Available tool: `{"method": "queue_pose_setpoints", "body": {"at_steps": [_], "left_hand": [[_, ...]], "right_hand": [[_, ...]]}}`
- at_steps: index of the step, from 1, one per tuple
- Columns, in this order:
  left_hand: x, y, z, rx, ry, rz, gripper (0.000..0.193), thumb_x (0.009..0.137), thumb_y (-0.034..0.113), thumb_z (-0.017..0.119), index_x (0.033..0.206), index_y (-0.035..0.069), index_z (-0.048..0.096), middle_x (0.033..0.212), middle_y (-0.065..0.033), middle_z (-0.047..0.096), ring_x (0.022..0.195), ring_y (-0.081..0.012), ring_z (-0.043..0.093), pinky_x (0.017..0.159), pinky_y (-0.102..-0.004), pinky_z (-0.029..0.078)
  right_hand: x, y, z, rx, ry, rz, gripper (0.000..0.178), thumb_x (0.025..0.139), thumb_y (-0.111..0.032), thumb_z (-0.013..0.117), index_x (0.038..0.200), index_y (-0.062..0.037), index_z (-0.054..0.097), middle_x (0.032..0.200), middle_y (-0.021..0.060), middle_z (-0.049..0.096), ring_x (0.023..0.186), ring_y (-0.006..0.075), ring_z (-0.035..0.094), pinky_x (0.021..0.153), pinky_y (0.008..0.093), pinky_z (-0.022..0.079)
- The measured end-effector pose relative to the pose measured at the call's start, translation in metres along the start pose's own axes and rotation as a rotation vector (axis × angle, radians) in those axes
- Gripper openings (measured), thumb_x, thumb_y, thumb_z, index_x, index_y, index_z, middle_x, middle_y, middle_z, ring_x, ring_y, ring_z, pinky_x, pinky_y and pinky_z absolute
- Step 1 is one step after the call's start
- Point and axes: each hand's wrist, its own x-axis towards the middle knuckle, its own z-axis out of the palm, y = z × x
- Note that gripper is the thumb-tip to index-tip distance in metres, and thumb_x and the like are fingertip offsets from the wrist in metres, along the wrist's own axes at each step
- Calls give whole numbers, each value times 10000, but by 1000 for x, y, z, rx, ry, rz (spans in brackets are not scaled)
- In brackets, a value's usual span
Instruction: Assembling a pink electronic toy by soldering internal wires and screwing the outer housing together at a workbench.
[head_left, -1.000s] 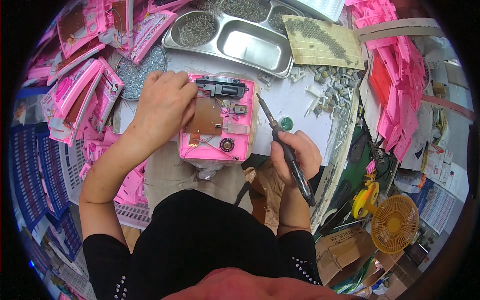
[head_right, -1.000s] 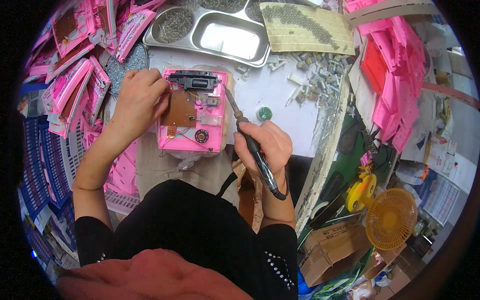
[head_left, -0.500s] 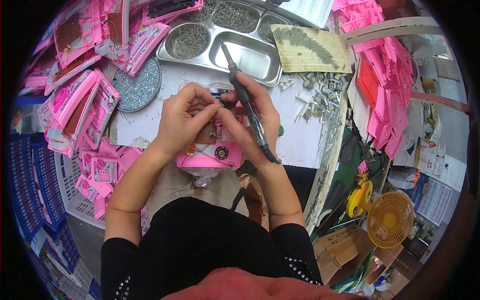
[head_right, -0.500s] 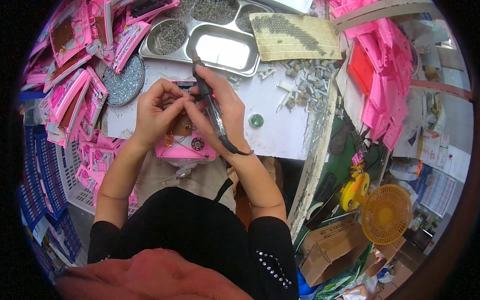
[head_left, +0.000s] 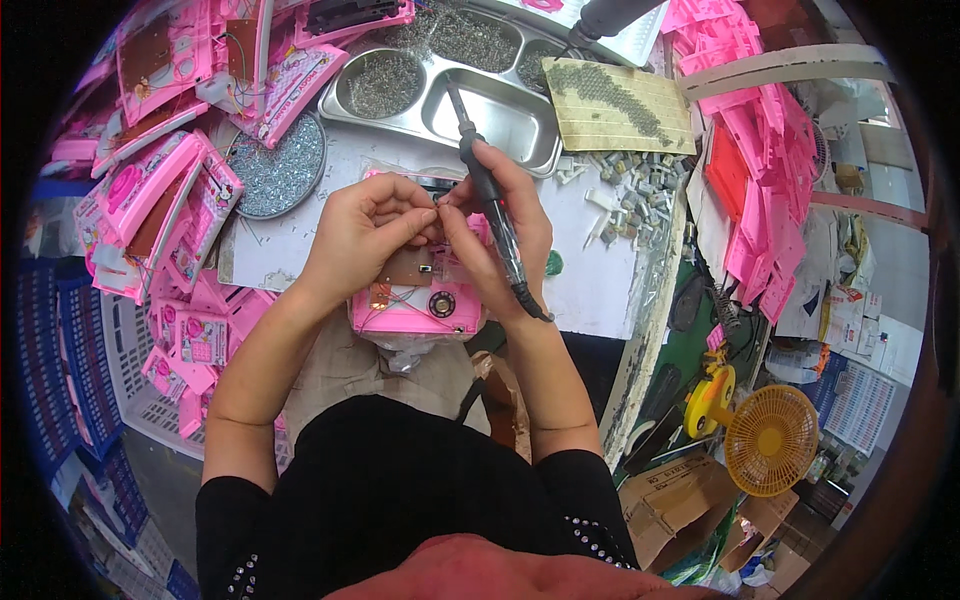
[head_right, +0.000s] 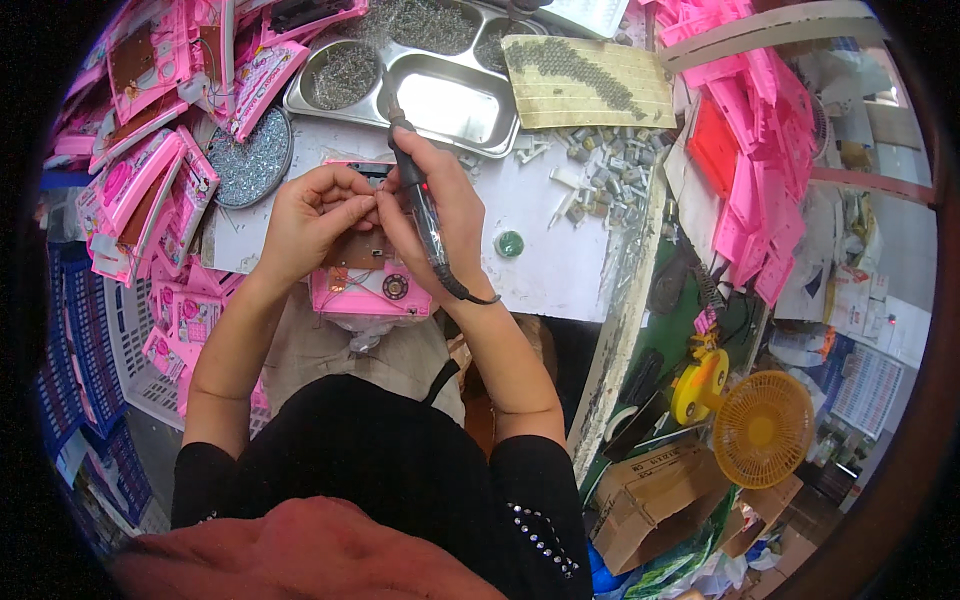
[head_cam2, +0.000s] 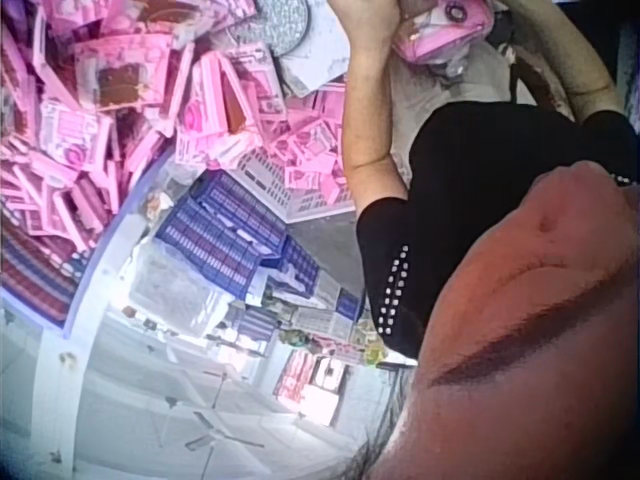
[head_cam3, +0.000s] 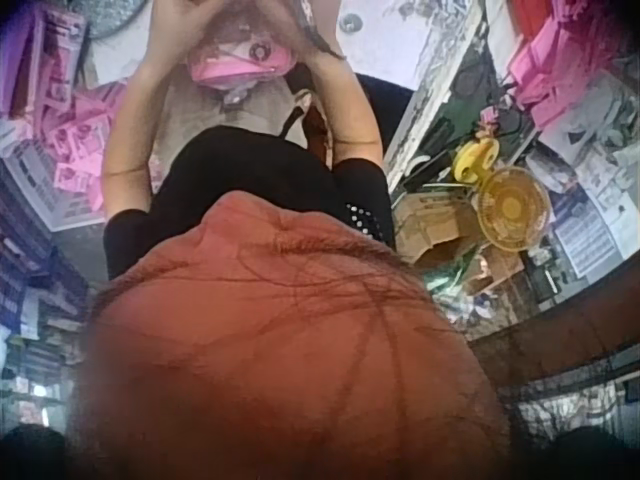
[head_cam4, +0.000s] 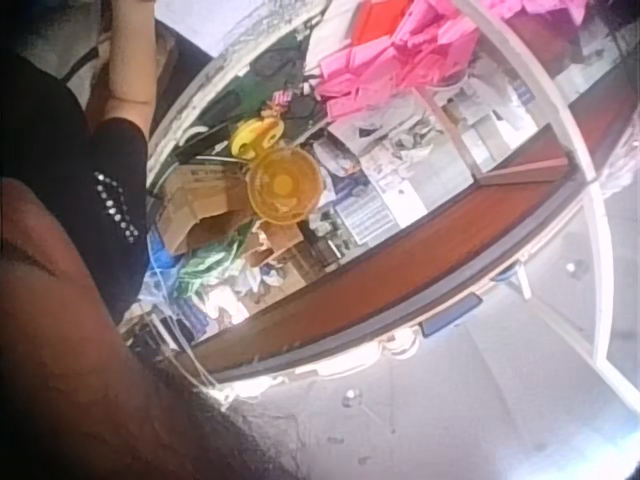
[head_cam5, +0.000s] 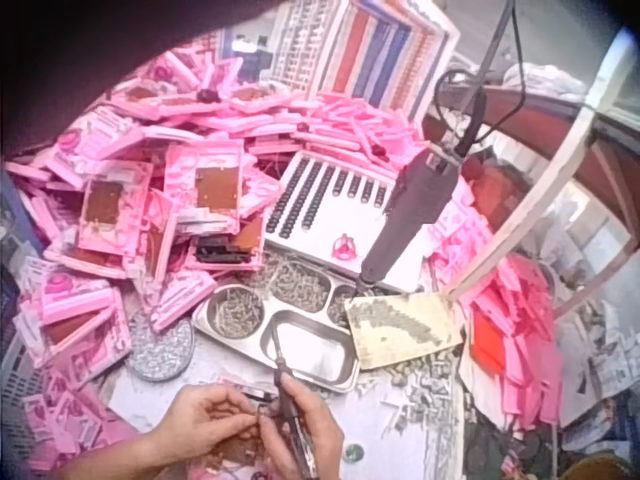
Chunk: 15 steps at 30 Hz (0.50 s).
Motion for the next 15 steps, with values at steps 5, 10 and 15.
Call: {"method": "queue_pose_setpoints", "body": {"at_steps": [5, 10, 15], "left_hand": [[0, 7, -3, 73, -26, -34, 145, 984, 65, 677, 1070, -50, 696, 921, -77, 732, 825, -112, 717, 729, -232, 584], [1, 16, -6, 152, -60, -72, 148, 986, 93, 687, 1066, -31, 700, 903, -50, 718, 769, -84, 679, 698, -219, 555], [1, 13, -9, 291, -50, -9, 124, 970, 103, 703, 1025, -9, 705, 864, -3, 683, 730, -68, 616, 682, -216, 502]], "right_hand": [[1, -2, -1, 2, -24, -10, 570, 831, 25, 725, 1373, -59, 570, 975, 102, 642, 859, 206, 672, 757, 322, 543], [2, 0, 1, 24, -30, -31, 572, 828, 41, 717, 1372, -55, 568, 984, 110, 632, 850, 202, 671, 756, 323, 541], [-1, 2, 0, -88, -9, -128, 601, 794, 59, 731, 1363, -57, 574, 984, 126, 631, 820, 226, 671, 745, 326, 539]]}}
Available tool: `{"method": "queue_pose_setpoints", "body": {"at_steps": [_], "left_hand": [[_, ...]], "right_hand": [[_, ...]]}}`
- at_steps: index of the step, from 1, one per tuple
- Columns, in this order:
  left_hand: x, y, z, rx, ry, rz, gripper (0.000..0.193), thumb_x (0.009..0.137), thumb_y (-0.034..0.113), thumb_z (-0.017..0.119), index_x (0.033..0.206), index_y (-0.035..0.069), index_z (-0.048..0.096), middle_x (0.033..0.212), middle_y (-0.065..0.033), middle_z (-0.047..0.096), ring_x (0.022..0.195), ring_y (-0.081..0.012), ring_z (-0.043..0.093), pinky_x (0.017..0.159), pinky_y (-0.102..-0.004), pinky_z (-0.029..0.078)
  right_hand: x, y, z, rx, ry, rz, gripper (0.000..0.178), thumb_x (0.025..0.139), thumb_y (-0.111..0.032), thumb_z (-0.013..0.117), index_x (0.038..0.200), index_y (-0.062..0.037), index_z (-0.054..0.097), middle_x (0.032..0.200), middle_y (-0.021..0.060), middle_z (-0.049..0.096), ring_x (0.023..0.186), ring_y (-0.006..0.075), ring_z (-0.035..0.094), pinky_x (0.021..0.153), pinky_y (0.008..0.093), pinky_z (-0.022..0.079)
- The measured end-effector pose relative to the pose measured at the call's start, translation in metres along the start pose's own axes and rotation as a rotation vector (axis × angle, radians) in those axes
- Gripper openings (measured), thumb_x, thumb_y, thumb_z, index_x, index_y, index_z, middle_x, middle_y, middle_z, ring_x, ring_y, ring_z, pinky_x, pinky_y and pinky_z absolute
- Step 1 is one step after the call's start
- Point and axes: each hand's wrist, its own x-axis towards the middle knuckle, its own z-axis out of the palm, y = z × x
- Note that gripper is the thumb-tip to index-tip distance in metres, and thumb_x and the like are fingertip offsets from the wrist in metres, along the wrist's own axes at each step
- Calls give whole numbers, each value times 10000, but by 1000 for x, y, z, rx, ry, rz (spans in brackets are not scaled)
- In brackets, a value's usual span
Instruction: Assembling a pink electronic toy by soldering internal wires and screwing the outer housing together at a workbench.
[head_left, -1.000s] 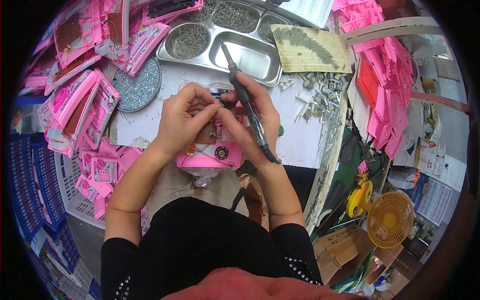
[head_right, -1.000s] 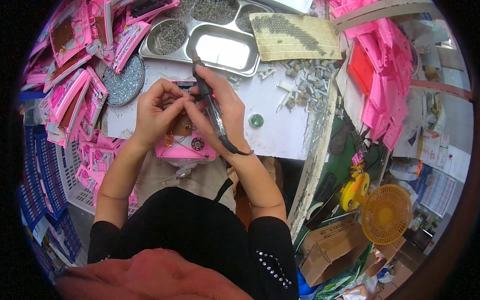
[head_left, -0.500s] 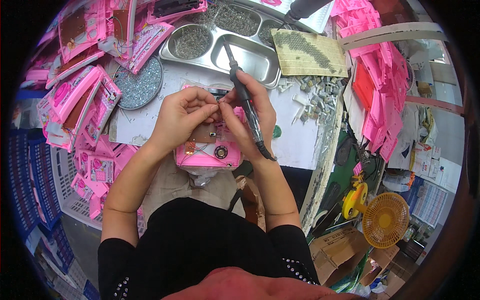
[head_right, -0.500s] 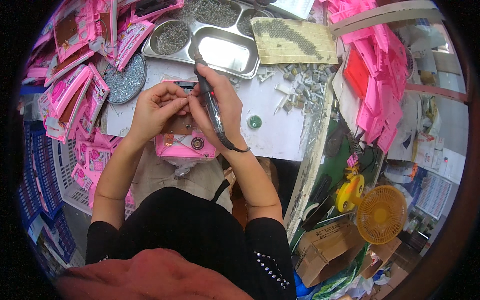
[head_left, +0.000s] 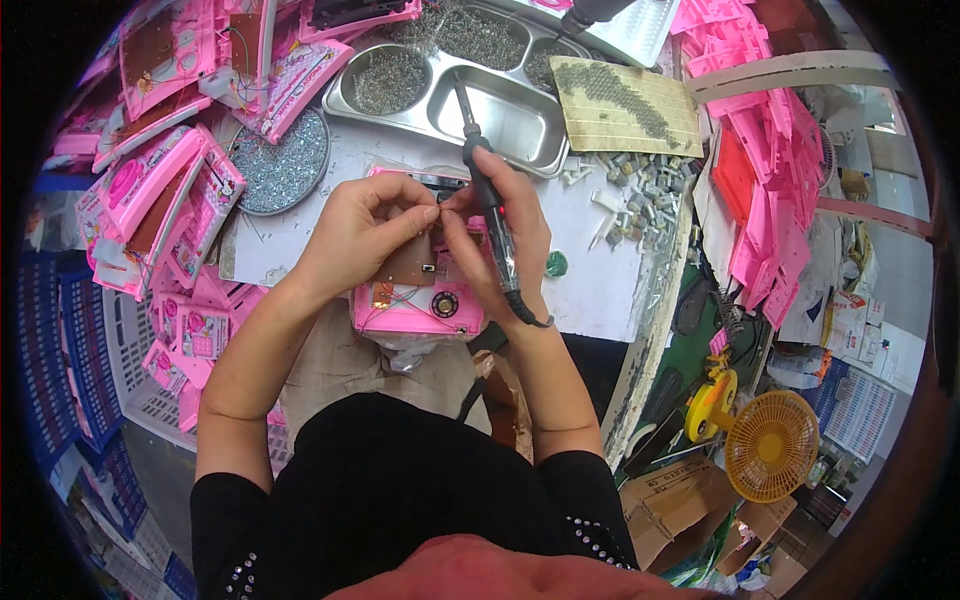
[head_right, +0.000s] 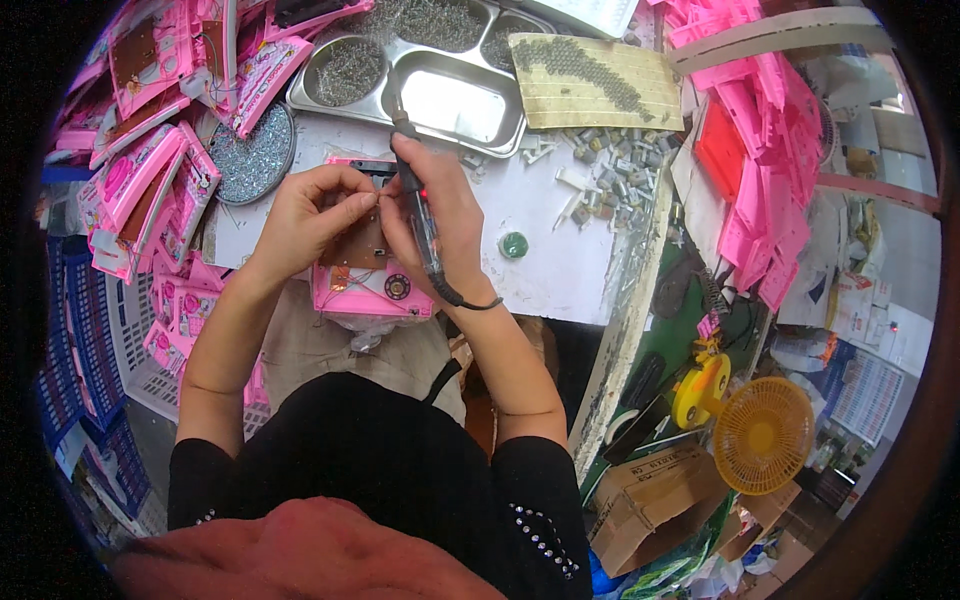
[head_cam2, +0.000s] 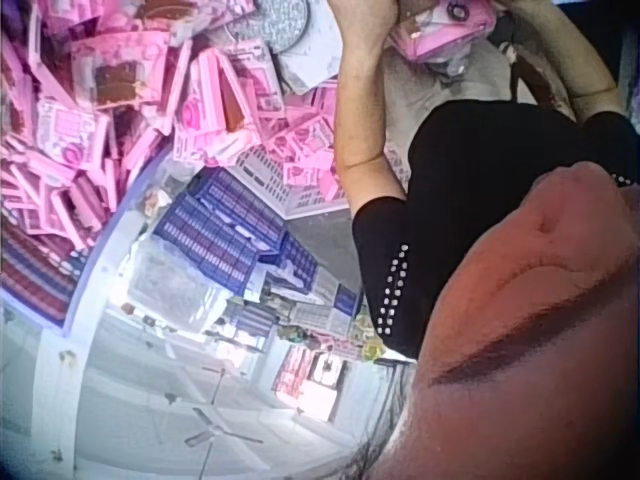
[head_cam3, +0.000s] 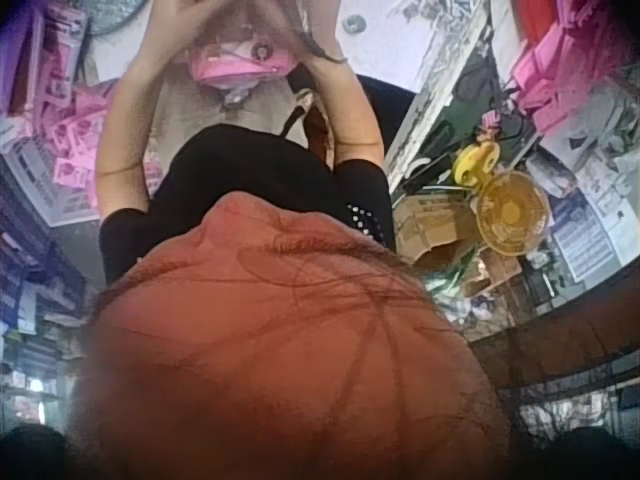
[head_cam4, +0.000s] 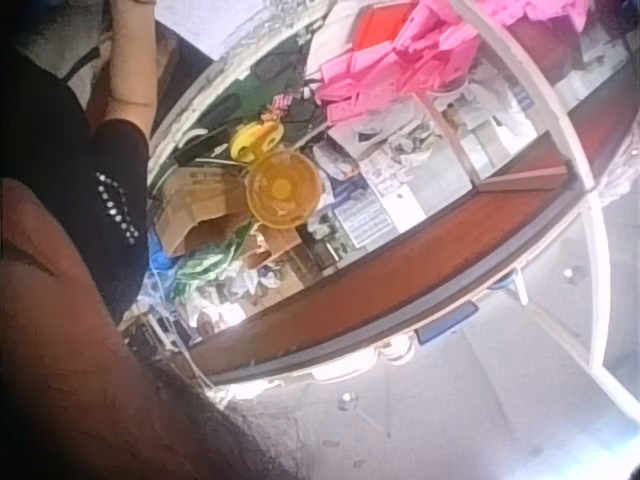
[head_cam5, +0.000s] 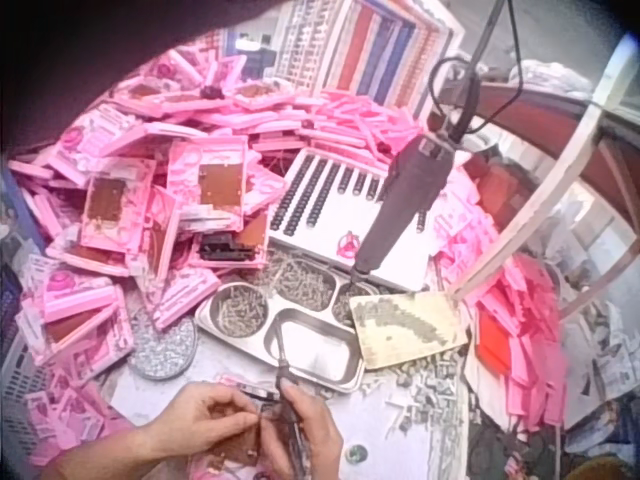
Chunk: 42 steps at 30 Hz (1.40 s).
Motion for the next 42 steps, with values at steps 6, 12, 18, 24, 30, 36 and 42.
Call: {"method": "queue_pose_setpoints", "body": {"at_steps": [6, 12, 18, 24, 30, 36, 42], "left_hand": [[-6, 6, 7, 396, 106, 227, 98, 894, 59, 727, 917, -27, 683, 905, -55, 626, 769, -144, 604, 700, -278, 491], [-2, -4, 19, 622, 264, 435, 114, 803, 40, 746, 848, -22, 663, 995, -121, 575, 834, -277, 637, 710, -370, 521], [-1, -9, 21, 685, 275, 457, 120, 764, 32, 746, 809, -9, 641, 995, -125, 591, 836, -306, 638, 716, -392, 524], [-2, -9, 19, 657, 260, 415, 133, 770, 2, 750, 828, -28, 633, 988, -124, 560, 871, -257, 612, 757, -333, 502], [-2, -10, 19, 644, 274, 420, 131, 778, -2, 742, 828, -25, 623, 984, -119, 563, 870, -249, 610, 755, -325, 500], [-3, -9, 20, 632, 282, 413, 129, 780, -1, 738, 828, -23, 621, 986, -117, 562, 869, -245, 608, 759, -324, 499], [-1, -11, 20, 650, 295, 449, 122, 771, 20, 724, 841, -30, 638, 1003, -141, 592, 844, -315, 643, 736, -391, 531]], "right_hand": [[-13, -7, -23, -124, 38, -43, 520, 740, 39, 802, 1236, -17, 658, 895, 120, 648, 736, 228, 632, 662, 320, 511], [-35, -10, -60, -129, 68, -63, 319, 742, -1, 814, 1044, 10, 712, 664, 70, 581, 539, 177, 528, 506, 295, 400], [-50, -14, -71, -131, -119, -87, 267, 827, -18, 756, 1066, 39, 651, 748, 95, 623, 622, 140, 544, 552, 266, 389], [-48, -11, -64, -154, -113, -165, 298, 723, -7, 798, 997, 3, 683, 669, 76, 616, 499, 196, 537, 465, 310, 398], [-46, -11, -61, -157, -137, -174, 306, 709, 6, 794, 995, 0, 687, 666, 78, 611, 495, 202, 534, 465, 310, 401], [-43, -11, -59, -173, -149, -182, 303, 713, 2, 801, 994, -3, 688, 668, 77, 613, 499, 203, 536, 469, 310, 404], [-42, -11, -57, -206, -156, -188, 304, 713, 0, 800, 998, -14, 696, 653, 66, 592, 505, 214, 537, 473, 323, 404]]}}
